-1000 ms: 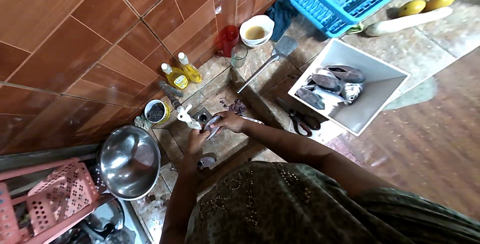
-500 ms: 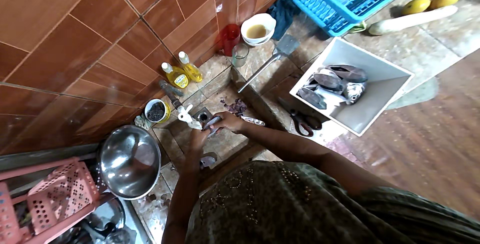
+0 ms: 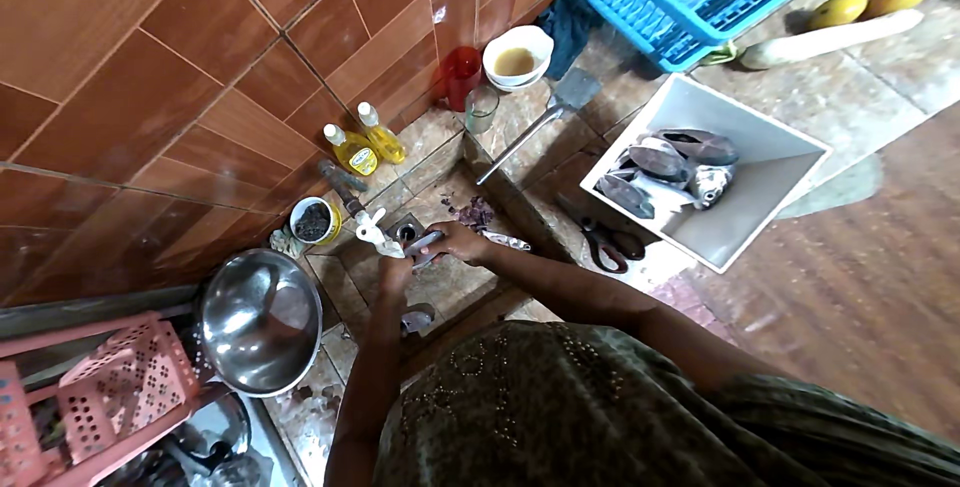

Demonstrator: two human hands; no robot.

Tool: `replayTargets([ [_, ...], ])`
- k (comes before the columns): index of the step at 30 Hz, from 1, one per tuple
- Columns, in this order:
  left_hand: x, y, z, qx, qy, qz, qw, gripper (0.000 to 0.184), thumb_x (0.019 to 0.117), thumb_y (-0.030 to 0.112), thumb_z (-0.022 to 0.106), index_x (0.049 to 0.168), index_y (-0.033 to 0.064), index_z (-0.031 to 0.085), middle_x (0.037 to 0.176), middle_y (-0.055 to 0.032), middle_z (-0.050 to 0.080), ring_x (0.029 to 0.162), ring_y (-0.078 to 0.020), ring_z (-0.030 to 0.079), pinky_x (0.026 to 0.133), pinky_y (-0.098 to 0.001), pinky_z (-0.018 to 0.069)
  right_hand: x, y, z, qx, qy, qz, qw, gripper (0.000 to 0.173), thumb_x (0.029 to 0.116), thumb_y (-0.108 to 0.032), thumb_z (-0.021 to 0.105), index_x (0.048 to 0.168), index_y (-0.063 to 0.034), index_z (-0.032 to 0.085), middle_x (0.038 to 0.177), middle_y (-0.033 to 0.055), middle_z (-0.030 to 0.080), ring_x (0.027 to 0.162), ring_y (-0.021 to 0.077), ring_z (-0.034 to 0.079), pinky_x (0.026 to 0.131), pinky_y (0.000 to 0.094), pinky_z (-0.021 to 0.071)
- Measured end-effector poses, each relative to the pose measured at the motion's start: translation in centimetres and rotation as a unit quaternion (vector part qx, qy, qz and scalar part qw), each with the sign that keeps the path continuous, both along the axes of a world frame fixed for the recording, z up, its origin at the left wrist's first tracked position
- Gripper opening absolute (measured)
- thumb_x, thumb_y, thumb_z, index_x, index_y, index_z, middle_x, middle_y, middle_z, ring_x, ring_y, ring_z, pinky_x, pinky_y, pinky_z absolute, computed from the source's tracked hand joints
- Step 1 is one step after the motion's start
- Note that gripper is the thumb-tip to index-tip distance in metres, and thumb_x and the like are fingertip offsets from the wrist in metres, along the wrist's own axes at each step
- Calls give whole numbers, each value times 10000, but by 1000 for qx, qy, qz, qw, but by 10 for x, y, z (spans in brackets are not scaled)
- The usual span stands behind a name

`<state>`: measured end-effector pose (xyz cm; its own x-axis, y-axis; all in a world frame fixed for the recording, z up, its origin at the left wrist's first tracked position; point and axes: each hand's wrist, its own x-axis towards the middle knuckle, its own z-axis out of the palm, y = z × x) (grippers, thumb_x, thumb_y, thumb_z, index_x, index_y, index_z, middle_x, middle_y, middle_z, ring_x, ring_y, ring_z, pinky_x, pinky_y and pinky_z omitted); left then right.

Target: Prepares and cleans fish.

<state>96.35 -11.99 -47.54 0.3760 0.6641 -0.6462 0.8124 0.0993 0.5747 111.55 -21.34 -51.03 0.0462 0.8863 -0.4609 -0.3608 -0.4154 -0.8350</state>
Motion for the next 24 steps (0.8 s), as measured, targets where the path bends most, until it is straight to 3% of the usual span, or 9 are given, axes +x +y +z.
replayTargets([
  [5, -3, -4, 8, -57, -94, 59, 992, 265, 980, 19, 593, 1237, -35, 628, 1068, -166, 711, 857, -205, 731, 777, -358, 633, 11, 0, 15, -11, 12, -1, 1000, 316, 936, -26, 696, 1232, 41, 607, 1042, 142, 692, 815, 179, 699, 757, 336, 611],
  [9, -10, -8, 14, -149, -192, 120, 962, 294, 1036, 30, 446, 1289, -55, 569, 1091, -191, 688, 893, -246, 713, 809, -404, 616, 18, -2, 15, -11, 20, 5, 1000, 316, 944, -22, 684, 1244, 29, 600, 1066, 140, 690, 839, 185, 703, 766, 343, 613],
  [12, -12, -10, 21, -162, -207, 135, 955, 298, 1017, -1, 424, 1269, -73, 567, 1077, -199, 688, 888, -254, 712, 808, -410, 616, 18, -4, 17, -8, 17, 12, 1000, 319, 941, -15, 685, 1248, 23, 607, 1098, 140, 684, 862, 185, 698, 778, 346, 609],
  [16, -15, -11, 21, -148, -212, 120, 959, 288, 977, -22, 473, 1230, -76, 599, 1055, -189, 699, 885, -246, 715, 802, -405, 620, 17, -5, 19, -6, 16, 17, 1000, 307, 943, -4, 679, 1243, 10, 614, 1105, 133, 684, 886, 183, 698, 800, 344, 608],
  [20, -16, -11, 11, -92, -182, 54, 977, 296, 972, 84, 659, 1234, -49, 620, 1049, -176, 705, 856, -222, 724, 788, -382, 629, 16, -6, 17, -2, 17, 10, 1000, 313, 934, 3, 685, 1240, 5, 622, 1101, 133, 691, 880, 188, 700, 786, 353, 610],
  [24, -13, -13, 7, -59, -174, 53, 982, 257, 958, 56, 637, 1190, -54, 633, 979, -166, 717, 796, -216, 729, 736, -374, 635, 13, -7, 8, 16, 18, 7, 1000, 320, 936, -23, 698, 1246, -16, 623, 1096, 122, 694, 846, 184, 701, 750, 349, 614],
])
